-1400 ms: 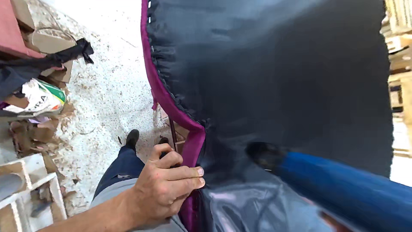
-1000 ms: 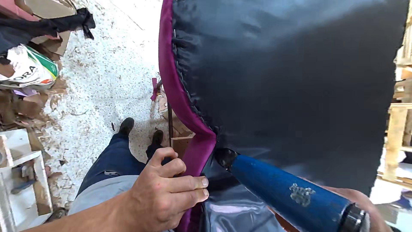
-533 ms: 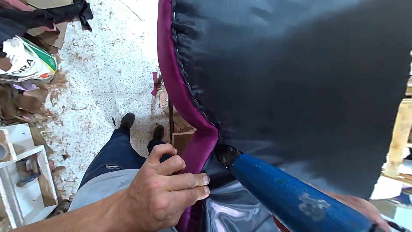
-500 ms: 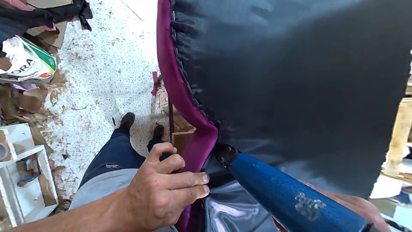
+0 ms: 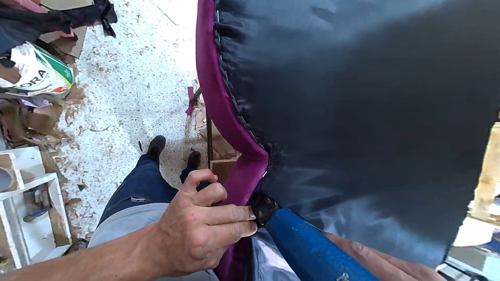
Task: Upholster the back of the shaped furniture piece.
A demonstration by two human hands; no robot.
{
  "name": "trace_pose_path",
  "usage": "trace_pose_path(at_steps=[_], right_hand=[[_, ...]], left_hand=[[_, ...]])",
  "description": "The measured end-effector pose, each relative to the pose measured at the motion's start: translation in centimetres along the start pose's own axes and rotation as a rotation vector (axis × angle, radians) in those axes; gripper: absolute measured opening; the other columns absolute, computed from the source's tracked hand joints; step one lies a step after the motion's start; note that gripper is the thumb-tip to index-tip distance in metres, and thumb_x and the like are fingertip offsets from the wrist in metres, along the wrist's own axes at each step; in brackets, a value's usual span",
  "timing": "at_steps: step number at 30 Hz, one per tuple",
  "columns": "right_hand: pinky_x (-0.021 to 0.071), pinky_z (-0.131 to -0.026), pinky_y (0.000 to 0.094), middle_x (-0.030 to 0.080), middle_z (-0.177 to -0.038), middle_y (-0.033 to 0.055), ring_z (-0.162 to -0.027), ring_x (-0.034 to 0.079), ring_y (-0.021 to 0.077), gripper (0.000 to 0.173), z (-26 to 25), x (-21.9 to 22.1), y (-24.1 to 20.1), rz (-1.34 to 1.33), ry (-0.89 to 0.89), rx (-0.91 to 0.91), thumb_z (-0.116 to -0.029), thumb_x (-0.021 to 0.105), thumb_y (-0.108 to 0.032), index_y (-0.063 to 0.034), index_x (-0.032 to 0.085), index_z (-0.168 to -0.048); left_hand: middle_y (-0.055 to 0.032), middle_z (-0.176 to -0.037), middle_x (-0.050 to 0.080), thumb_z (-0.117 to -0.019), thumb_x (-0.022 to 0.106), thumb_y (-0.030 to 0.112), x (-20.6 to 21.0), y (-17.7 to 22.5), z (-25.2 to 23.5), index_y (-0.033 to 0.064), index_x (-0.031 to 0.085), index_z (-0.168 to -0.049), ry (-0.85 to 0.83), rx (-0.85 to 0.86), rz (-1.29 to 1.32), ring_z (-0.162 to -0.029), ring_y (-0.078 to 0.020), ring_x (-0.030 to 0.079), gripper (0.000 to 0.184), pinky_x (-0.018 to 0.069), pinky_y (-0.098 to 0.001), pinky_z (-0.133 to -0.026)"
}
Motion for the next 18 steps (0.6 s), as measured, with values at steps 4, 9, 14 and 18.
trace_pose_path(at_steps=[4, 9, 14, 18], right_hand=[[0.0581, -0.069, 0.0393, 0.074, -0.086, 0.0231, -0.077, 0.074, 0.0286, 0.033, 1.4, -0.2, -0.7, 0.033, 0.063, 0.068, -0.0911, 0.069, -0.024, 0.0077, 0.070, -0.103], [0.0578, -0.078, 0.0257, 0.074, -0.083, 0.0224, -0.077, 0.074, 0.0208, 0.023, 2.0, -0.9, -2.8, -0.097, 0.201, 0.124, -0.0868, 0.071, -0.007, 0.0142, 0.068, -0.095], [0.0583, -0.073, 0.0363, 0.075, -0.089, 0.0216, -0.081, 0.074, 0.0248, 0.030, 3.6, 0.1, -1.2, -0.099, 0.079, 0.068, -0.0919, 0.072, -0.021, 0.0039, 0.070, -0.108], [0.0575, -0.071, 0.0343, 0.075, -0.087, 0.0203, -0.079, 0.074, 0.0231, 0.029, 3.0, -0.1, -1.1, -0.049, 0.051, 0.043, -0.0919, 0.073, -0.022, 0.0024, 0.070, -0.108]], left_hand=[[0.0146, -0.121, 0.073, -0.1029, 0.052, 0.020, 0.0, 0.0, 0.1, 0.0265, 0.077, -0.109, -0.011, 0.019, -0.008, -0.105, -0.0077, 0.058, 0.026, 0.0278, -0.0386, -0.107], [0.0134, -0.135, 0.066, -0.1008, 0.062, 0.029, 0.2, 0.2, 0.1, 0.0296, 0.078, -0.103, 0.021, -0.089, 0.018, -0.143, -0.0150, 0.041, 0.016, 0.0253, -0.0408, -0.118], [0.0123, -0.133, 0.064, -0.0977, 0.067, 0.031, 0.6, 0.5, 1.1, 0.0334, 0.079, -0.102, 0.071, -0.177, 0.039, -0.142, -0.0168, 0.039, 0.014, 0.0280, -0.0429, -0.116], [0.0090, -0.128, 0.063, -0.0980, 0.066, 0.033, 0.0, -0.2, 0.5, 0.0328, 0.078, -0.106, 0.026, -0.038, -0.040, -0.138, -0.0157, 0.042, 0.015, 0.0253, -0.0440, -0.117]])
Point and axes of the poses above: each hand's wrist, its own z-axis away from the middle knuckle, its own x-axis out of the palm, y = z × x, the point moved 3 cm from there along -z, towards the middle knuckle
